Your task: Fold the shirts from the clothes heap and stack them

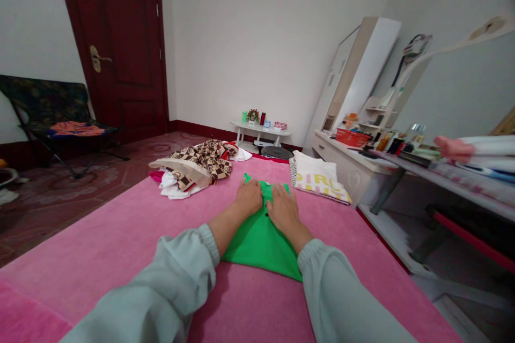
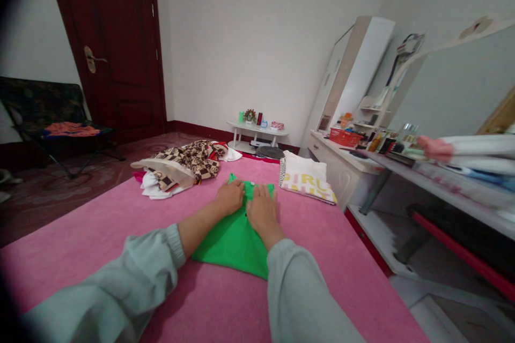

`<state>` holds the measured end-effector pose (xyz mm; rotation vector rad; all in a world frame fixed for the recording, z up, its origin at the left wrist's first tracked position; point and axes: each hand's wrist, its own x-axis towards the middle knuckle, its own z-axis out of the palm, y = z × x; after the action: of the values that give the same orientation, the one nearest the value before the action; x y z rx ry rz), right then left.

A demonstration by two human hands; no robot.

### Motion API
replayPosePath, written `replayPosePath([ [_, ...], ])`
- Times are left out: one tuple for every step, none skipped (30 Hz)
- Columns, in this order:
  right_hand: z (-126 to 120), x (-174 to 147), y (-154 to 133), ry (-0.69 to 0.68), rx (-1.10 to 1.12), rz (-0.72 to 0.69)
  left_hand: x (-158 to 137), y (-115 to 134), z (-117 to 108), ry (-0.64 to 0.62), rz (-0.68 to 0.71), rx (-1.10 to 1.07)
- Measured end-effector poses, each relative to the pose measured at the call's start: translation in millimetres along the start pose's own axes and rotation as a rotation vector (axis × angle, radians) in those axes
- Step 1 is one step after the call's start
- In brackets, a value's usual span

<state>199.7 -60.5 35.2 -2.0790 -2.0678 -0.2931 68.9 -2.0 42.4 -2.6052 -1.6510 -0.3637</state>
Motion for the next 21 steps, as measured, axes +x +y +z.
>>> replayPosePath([
  [6.3, 4.1, 5.1, -0.039, 0.035, 0.002, 4.2, -7.1, 7.7, -0.017, 0.022, -0.022],
  [13.4, 7.1, 11.0, -0.092, 0.068, 0.027, 7.7, -14.5, 15.7, -0.037, 0.028, -0.041],
  [20.6, 9.1, 17.0, -0.140, 0.094, 0.064, 10.6, -21.6, 23.3, -0.055, 0.020, -0.055],
  [27.2, 10.2, 22.5, -0.172, 0.113, 0.102, 13.0, -27.8, 30.1, -0.069, 0.005, -0.065],
  [32.6, 10.7, 27.0, -0.187, 0.125, 0.132, 15.0, -32.6, 35.7, -0.078, -0.010, -0.072],
  [36.5, 10.9, 30.1, -0.189, 0.131, 0.147, 16.6, -35.8, 39.8, -0.082, -0.021, -0.076],
  [39.0, 11.0, 31.9, -0.185, 0.134, 0.151, 17.7, -37.6, 42.6, -0.085, -0.029, -0.079],
  [40.1, 11.0, 32.5, -0.184, 0.137, 0.152, 18.5, -38.2, 44.2, -0.085, -0.035, -0.081],
  [40.2, 11.1, 32.3, -0.186, 0.138, 0.153, 18.8, -38.1, 44.9, -0.087, -0.042, -0.084],
  [39.6, 11.3, 31.6, -0.187, 0.138, 0.155, 18.8, -37.6, 45.0, -0.088, -0.047, -0.087],
  [38.8, 11.4, 30.8, -0.188, 0.137, 0.157, 18.5, -37.3, 44.7, -0.089, -0.051, -0.091],
  [37.9, 11.5, 30.0, -0.192, 0.136, 0.158, 18.0, -37.2, 44.4, -0.089, -0.049, -0.095],
  [37.2, 11.5, 29.6, -0.195, 0.136, 0.159, 17.4, -37.6, 44.0, -0.087, -0.044, -0.101],
  [36.6, 11.5, 29.5, -0.198, 0.138, 0.160, 16.8, -38.3, 43.9, -0.087, -0.034, -0.107],
  [36.3, 11.4, 29.6, -0.203, 0.140, 0.161, 16.3, -39.3, 43.8, -0.087, -0.023, -0.114],
  [36.1, 11.3, 29.9, -0.208, 0.143, 0.161, 15.9, -40.2, 43.8, -0.089, -0.011, -0.120],
  [36.0, 11.2, 30.3, -0.212, 0.145, 0.160, 15.6, -41.1, 43.9, -0.092, -0.003, -0.125],
  [36.0, 11.0, 30.8, -0.215, 0.146, 0.157, 15.3, -41.6, 44.0, -0.093, 0.002, -0.128],
  [36.1, 10.7, 31.1, -0.218, 0.146, 0.154, 15.0, -41.7, 43.9, -0.094, 0.005, -0.129],
  [36.1, 10.3, 31.5, -0.222, 0.145, 0.152, 14.6, -41.5, 43.7, -0.095, 0.007, -0.129],
  [36.1, 9.8, 31.8, -0.224, 0.144, 0.149, 13.9, -41.1, 43.3, -0.095, 0.006, -0.129],
])
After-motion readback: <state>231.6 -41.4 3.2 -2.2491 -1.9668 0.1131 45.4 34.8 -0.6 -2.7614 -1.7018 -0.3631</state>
